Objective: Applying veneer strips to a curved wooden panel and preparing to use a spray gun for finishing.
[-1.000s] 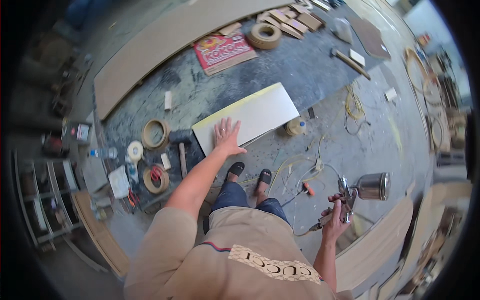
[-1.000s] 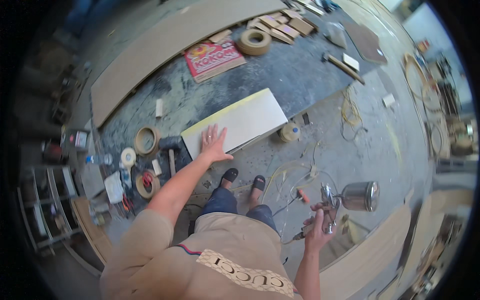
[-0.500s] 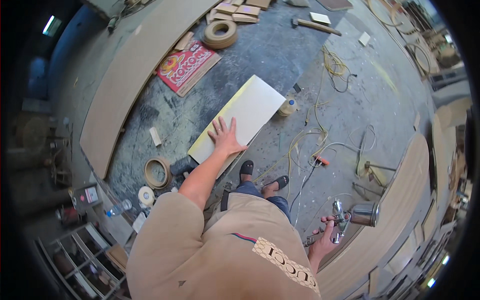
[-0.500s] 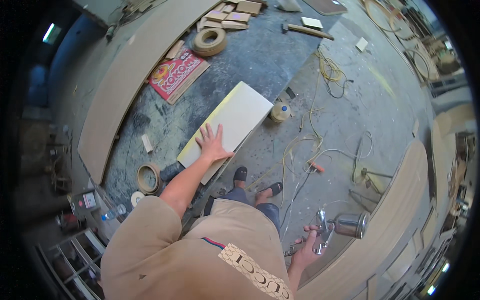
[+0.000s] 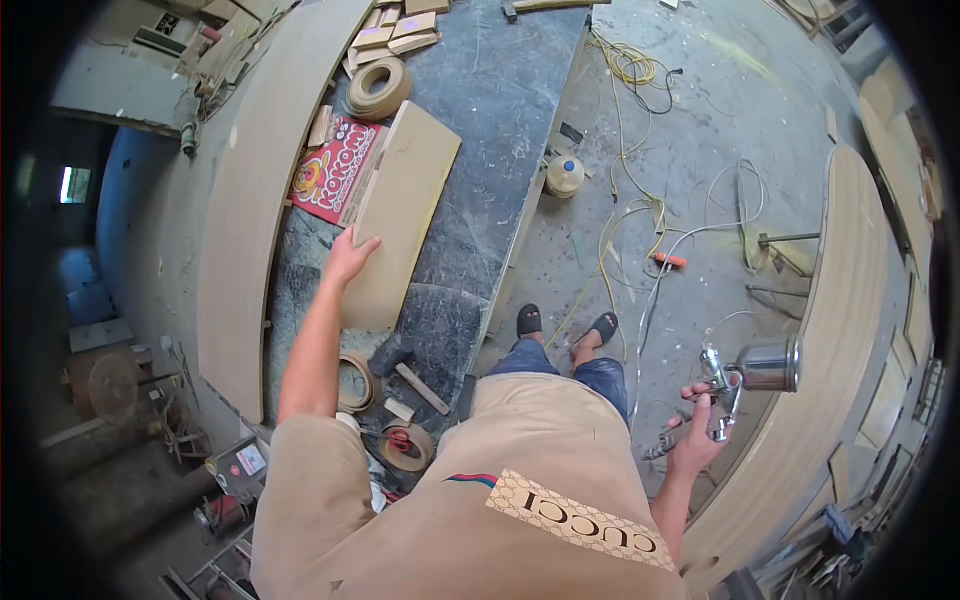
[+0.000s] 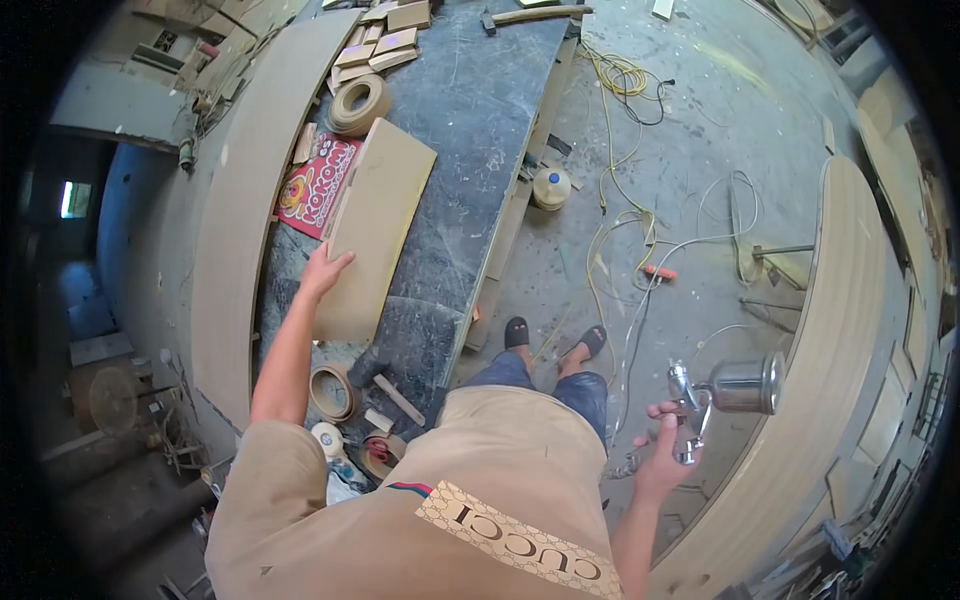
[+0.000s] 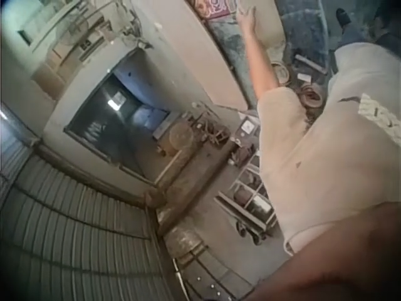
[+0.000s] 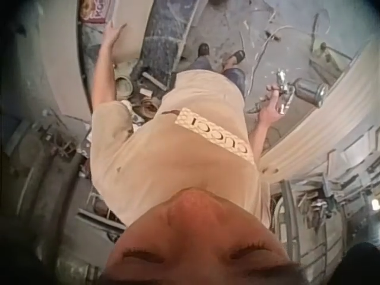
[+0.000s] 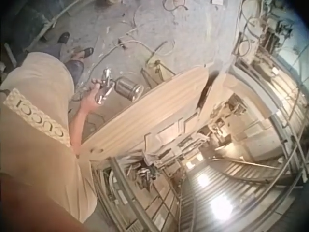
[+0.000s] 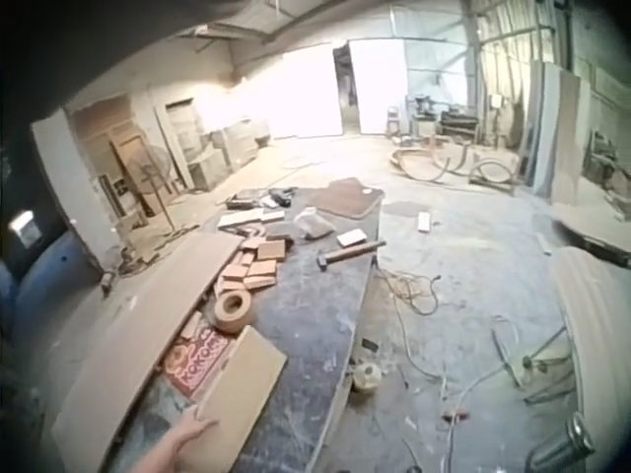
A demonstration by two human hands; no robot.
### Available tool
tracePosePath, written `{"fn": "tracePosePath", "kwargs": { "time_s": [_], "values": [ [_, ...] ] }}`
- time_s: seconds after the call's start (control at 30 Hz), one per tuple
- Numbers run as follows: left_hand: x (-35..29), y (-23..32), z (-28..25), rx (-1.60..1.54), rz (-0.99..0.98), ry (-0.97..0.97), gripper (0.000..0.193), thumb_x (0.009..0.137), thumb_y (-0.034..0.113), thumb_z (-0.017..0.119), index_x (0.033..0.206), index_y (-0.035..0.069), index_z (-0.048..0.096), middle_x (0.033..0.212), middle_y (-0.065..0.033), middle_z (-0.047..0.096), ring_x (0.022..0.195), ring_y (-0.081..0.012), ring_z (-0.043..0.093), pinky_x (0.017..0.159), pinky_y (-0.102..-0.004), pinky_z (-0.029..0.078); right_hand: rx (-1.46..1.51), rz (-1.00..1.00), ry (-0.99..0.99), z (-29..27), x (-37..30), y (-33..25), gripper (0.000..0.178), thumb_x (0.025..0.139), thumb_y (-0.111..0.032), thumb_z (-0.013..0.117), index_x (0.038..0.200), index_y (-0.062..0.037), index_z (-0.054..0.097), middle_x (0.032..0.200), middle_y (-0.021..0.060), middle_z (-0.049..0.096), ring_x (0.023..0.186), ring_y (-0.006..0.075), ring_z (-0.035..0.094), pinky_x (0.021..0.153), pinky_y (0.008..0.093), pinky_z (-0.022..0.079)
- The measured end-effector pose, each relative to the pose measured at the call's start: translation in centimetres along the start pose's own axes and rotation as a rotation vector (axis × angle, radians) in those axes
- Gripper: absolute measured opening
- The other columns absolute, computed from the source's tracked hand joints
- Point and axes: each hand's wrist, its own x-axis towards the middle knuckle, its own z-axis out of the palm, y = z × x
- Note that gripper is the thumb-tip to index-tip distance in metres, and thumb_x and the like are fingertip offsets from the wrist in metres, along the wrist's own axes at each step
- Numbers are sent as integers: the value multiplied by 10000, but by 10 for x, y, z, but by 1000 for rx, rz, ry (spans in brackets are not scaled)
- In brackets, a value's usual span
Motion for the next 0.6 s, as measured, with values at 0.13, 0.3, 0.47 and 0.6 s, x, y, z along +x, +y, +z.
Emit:
{"fn": "tracePosePath", "kwargs": {
  "time_s": [0.13,0.3,0.47,0.6],
  "values": [
    [0,2,6,255,22,132,476,875,296,794,1222,-12,690,1155,-162,756,1038,-256,723,926,-386,543,65,-20,82,-14,-5,-12,246,1028,-113,581,1248,-6,605,1090,91,687,958,185,695,506,266,532],
    [-7,12,14,39,30,76,402,930,217,754,1232,-36,675,1151,-152,754,1054,-231,705,937,-364,526,32,-144,345,-74,-19,-37,432,1043,-134,572,1450,-27,476,1112,103,672,975,187,680,518,260,533],
    [-43,51,16,43,171,114,379,956,182,738,1249,-45,662,1127,-133,753,1024,-195,699,911,-340,524,95,-301,512,-158,-44,-64,495,1077,-142,509,1548,-73,374,1183,116,643,1018,193,645,549,235,523],
    [-73,107,20,-115,235,45,343,972,158,727,1251,-32,668,1114,-111,756,998,-163,696,898,-322,527,90,-437,607,-218,-91,-74,521,1090,-148,491,1580,-91,321,1230,124,620,1041,197,631,556,229,519]
  ]
}}
